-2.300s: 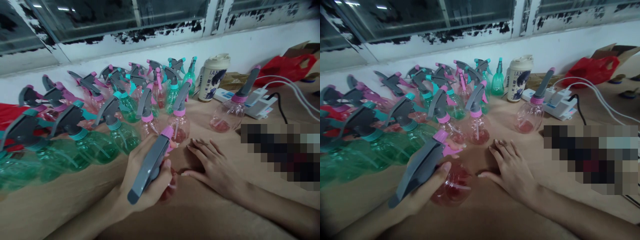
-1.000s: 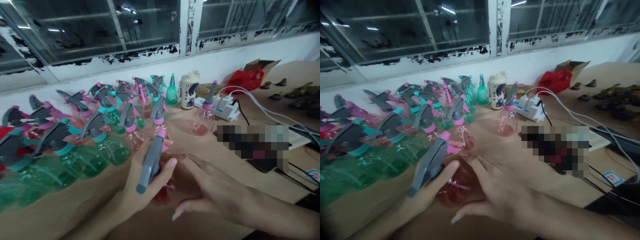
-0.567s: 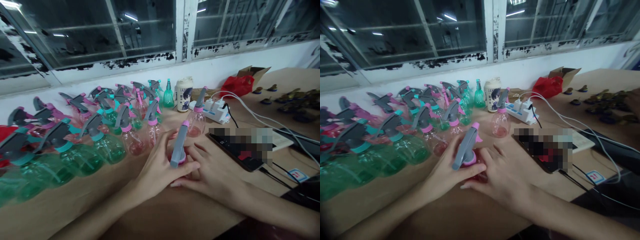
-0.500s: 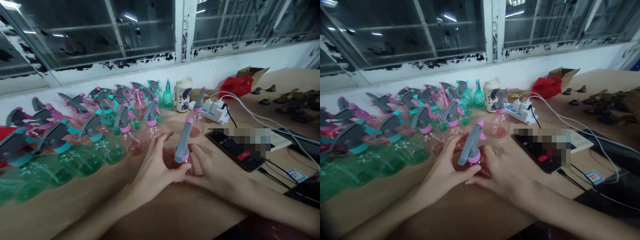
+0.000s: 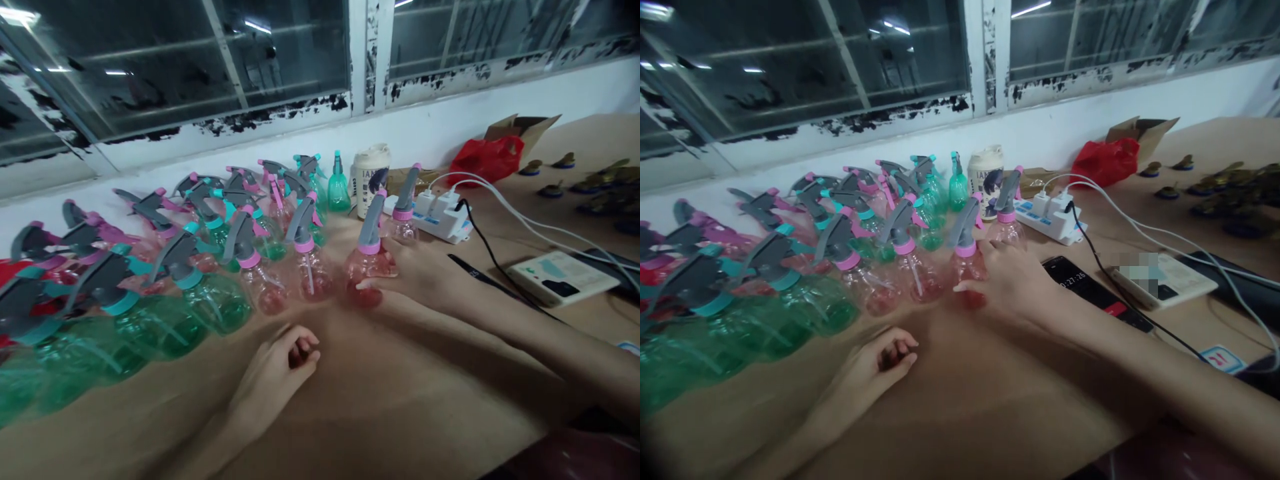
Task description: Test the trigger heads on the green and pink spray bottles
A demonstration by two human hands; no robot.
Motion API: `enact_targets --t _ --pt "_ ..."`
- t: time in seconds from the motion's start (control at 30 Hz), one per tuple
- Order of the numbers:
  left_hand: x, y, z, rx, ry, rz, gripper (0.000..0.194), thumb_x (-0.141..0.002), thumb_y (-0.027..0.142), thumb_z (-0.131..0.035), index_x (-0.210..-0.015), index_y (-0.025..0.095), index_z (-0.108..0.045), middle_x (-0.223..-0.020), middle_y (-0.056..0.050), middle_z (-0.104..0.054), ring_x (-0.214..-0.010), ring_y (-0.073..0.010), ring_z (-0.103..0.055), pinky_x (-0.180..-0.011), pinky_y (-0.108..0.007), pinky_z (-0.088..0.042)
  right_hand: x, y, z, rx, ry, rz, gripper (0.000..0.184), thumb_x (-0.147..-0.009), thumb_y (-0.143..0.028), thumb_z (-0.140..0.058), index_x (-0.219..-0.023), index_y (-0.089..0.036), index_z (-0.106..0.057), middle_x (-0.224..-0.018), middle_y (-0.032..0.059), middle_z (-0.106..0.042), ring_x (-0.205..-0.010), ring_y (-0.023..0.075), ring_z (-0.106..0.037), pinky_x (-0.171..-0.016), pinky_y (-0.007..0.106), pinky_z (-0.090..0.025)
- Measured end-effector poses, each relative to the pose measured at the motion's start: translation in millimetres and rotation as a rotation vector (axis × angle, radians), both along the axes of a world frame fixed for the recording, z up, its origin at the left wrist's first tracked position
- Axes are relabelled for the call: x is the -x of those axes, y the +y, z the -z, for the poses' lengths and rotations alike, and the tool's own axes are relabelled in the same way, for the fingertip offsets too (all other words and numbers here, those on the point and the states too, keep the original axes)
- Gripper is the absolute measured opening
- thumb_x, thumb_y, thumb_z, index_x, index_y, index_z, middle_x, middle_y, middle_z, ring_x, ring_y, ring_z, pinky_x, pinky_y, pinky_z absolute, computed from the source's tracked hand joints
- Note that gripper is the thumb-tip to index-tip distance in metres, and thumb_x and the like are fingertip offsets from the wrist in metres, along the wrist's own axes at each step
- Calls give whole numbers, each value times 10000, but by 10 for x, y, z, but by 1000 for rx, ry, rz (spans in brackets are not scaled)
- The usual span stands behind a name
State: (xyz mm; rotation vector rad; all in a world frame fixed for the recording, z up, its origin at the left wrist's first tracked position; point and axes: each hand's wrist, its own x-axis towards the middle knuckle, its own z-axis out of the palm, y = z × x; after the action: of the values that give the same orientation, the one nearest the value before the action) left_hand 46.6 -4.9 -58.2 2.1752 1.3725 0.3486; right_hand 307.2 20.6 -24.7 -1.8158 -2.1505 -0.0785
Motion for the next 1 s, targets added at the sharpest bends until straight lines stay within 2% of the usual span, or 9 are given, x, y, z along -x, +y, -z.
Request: enact_targets --t 0.1,0.2,0.33,0.43,0.53,0.7,0.8,0.93,1.0 --pt "-63 20 35 -29 29 1 77 -842 234 -481 -854 231 -557 -788 28 -578 -679 -139 -556 -610 -267 -411 66 30 -84 42 -55 73 498 -813 -474 -521 -1123 -84 -502 -897 186 -675 -769 348 -652 -625 424 -471" --pt "-117 66 41 -58 102 -37 65 -821 219 -488 -807 216 -552 -794 16 -576 -677 -149 -560 -607 -283 -403 107 76 -115 52 -83 90 549 -800 -518 -526 -1123 -77 -489 -889 190 -671 -730 344 -651 -565 398 -456" --pt "-166 126 44 -66 124 -37 68 -816 206 -485 -814 214 -553 -845 1 -583 -721 -165 -580 -630 -299 -415 121 178 -78 22 -57 108 590 -788 -525 -556 -1193 -111 -441 -911 162 -668 -796 334 -648 -588 387 -461" --pt "-198 140 59 -63 115 -20 69 -819 204 -488 -833 217 -554 -863 -1 -596 -750 -175 -592 -636 -302 -425 113 246 -68 -3 -73 117 518 -783 -522 -566 -1112 -128 -496 -894 151 -663 -816 329 -641 -612 393 -467" --pt "-225 132 71 -79 95 -10 68 -825 201 -486 -827 217 -553 -859 2 -598 -746 -169 -597 -647 -303 -435 102 297 -99 -1 -81 81 461 -782 -526 -562 -1036 -143 -530 -920 155 -657 -836 330 -634 -625 395 -469" --pt "-260 97 69 -110 64 -4 73 -834 202 -482 -846 221 -552 -875 6 -599 -728 -155 -602 -651 -302 -462 119 346 -146 26 -49 63 468 -801 -475 -544 -1101 -117 -501 -1004 181 -643 -881 342 -628 -642 405 -475" --pt "-293 62 80 -190 98 31 111 -846 194 -457 -900 217 -552 -944 -11 -585 -743 -170 -623 -656 -320 -493 126 347 -127 1 -11 59 503 -793 -475 -552 -1134 -111 -494 -1038 190 -635 -915 352 -619 -684 426 -478" --pt "-360 -3 145 -343 148 146 163 -859 166 -439 -984 208 -534 -1042 -44 -553 -803 -207 -631 -695 -376 -530 46 254 -78 -78 94 16 595 -785 -501 -562 -1245 -142 -444 -1094 164 -629 -941 331 -621 -707 412 -481" --pt "-399 -34 188 -399 137 205 169 -866 173 -453 -1010 210 -533 -1085 -59 -554 -894 -227 -623 -761 -403 -537 -44 154 -61 -89 128 4 541 -802 -479 -547 -1235 -164 -472 -1035 134 -661 -883 308 -644 -674 387 -484"
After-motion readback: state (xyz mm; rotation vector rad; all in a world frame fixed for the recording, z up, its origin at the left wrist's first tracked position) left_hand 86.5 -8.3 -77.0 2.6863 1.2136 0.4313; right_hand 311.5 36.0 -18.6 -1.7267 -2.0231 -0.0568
